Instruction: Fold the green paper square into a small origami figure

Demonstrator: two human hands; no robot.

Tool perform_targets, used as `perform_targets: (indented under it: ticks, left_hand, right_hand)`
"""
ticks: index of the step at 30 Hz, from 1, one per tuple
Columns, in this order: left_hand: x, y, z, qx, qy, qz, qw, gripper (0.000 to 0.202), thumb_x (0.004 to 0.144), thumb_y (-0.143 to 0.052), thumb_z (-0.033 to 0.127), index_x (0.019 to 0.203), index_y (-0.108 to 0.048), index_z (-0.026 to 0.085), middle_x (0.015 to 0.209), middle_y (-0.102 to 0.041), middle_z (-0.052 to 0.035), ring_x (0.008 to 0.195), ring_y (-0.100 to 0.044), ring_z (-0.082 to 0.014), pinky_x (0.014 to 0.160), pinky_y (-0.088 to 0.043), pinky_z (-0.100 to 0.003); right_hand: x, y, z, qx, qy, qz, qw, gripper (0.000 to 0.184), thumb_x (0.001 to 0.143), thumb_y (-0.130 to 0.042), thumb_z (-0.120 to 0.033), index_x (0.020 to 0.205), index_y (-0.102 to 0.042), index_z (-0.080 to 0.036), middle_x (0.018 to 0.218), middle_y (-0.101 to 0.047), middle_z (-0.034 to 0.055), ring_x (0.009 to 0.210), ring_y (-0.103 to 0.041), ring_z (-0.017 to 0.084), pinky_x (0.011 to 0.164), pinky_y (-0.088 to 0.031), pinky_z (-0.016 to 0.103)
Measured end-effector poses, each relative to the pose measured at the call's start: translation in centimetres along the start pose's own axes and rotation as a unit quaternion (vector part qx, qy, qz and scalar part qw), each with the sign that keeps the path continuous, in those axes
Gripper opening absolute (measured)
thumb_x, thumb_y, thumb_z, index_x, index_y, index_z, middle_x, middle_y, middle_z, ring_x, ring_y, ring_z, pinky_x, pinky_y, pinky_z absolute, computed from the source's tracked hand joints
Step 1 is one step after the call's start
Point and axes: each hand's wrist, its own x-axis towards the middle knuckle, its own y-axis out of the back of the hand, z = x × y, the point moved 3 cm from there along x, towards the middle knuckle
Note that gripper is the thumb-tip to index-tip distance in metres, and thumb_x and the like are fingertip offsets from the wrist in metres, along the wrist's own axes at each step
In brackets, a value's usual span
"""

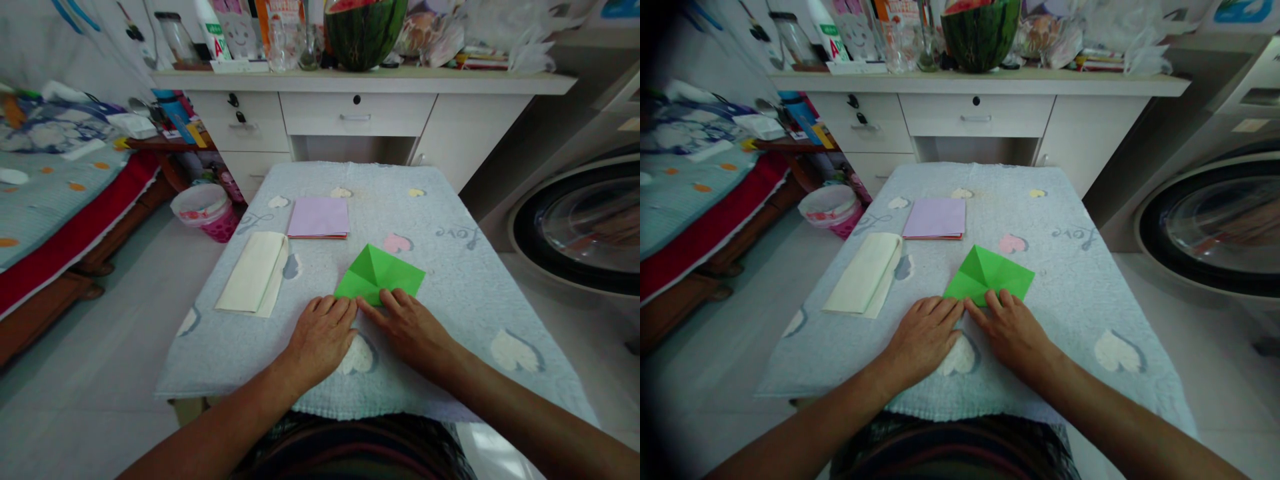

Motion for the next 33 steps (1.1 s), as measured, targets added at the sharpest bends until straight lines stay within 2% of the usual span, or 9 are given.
perform_targets:
  ticks: [5, 11, 19, 27, 33]
  left_hand:
    - [-1.4, 0.2, -1.1, 0.0, 0.033, 0.013, 0.999, 0.046, 0.092, -0.053, 0.037, 0.134, -0.047, 0.019, 0.132, -0.056, -0.0082, 0.119, -0.047, -0.0261, 0.099, -0.039, -0.044]
    - [-2.7, 0.0, -2.1, -0.023, 0.05, 0.028, 0.998, 0.047, 0.09, -0.057, 0.034, 0.133, -0.047, 0.018, 0.133, -0.056, -0.0087, 0.121, -0.048, -0.0259, 0.102, -0.038, -0.043]
    - [-2.5, 0.3, -2.4, -0.071, 0.079, 0.02, 0.994, 0.047, 0.088, -0.059, 0.031, 0.132, -0.047, 0.019, 0.131, -0.055, -0.0084, 0.122, -0.047, -0.0267, 0.104, -0.038, -0.044]
    - [-2.6, 0.4, -2.3, -0.065, 0.083, 0.022, 0.994, 0.047, 0.088, -0.058, 0.031, 0.132, -0.047, 0.018, 0.128, -0.054, -0.0092, 0.119, -0.045, -0.0267, 0.103, -0.038, -0.044]
    - [-2.3, 0.5, -2.0, -0.04, 0.065, -0.008, 0.997, 0.05, 0.089, -0.058, 0.04, 0.137, -0.045, 0.03, 0.124, -0.054, -0.0071, 0.114, -0.046, -0.027, 0.097, -0.039, -0.046]
  right_hand:
    - [0.1, -0.6, -0.7, -0.029, -0.012, -0.007, 0.999, 0.055, 0.09, -0.05, -0.017, 0.143, -0.041, -0.029, 0.109, -0.057, 0.0136, 0.088, -0.052, 0.026, 0.076, -0.047, 0.039]
    - [0.1, -0.3, -1.2, -0.049, -0.018, -0.017, 0.999, 0.059, 0.09, -0.052, -0.018, 0.145, -0.037, -0.034, 0.108, -0.057, 0.014, 0.089, -0.053, 0.028, 0.075, -0.047, 0.04]
    - [0.0, -0.2, -1.4, -0.065, -0.022, -0.028, 0.997, 0.065, 0.089, -0.054, -0.015, 0.146, -0.034, -0.04, 0.107, -0.058, 0.0137, 0.086, -0.053, 0.026, 0.075, -0.047, 0.039]
    - [0.5, 0.1, -1.6, -0.069, -0.035, -0.037, 0.996, 0.061, 0.09, -0.053, -0.017, 0.145, -0.037, -0.039, 0.108, -0.059, 0.0144, 0.089, -0.055, 0.028, 0.075, -0.048, 0.04]
    - [0.6, 0.1, -1.6, -0.076, -0.032, -0.038, 0.996, 0.062, 0.091, -0.051, -0.019, 0.146, -0.034, -0.039, 0.103, -0.059, 0.0141, 0.085, -0.055, 0.028, 0.071, -0.047, 0.039]
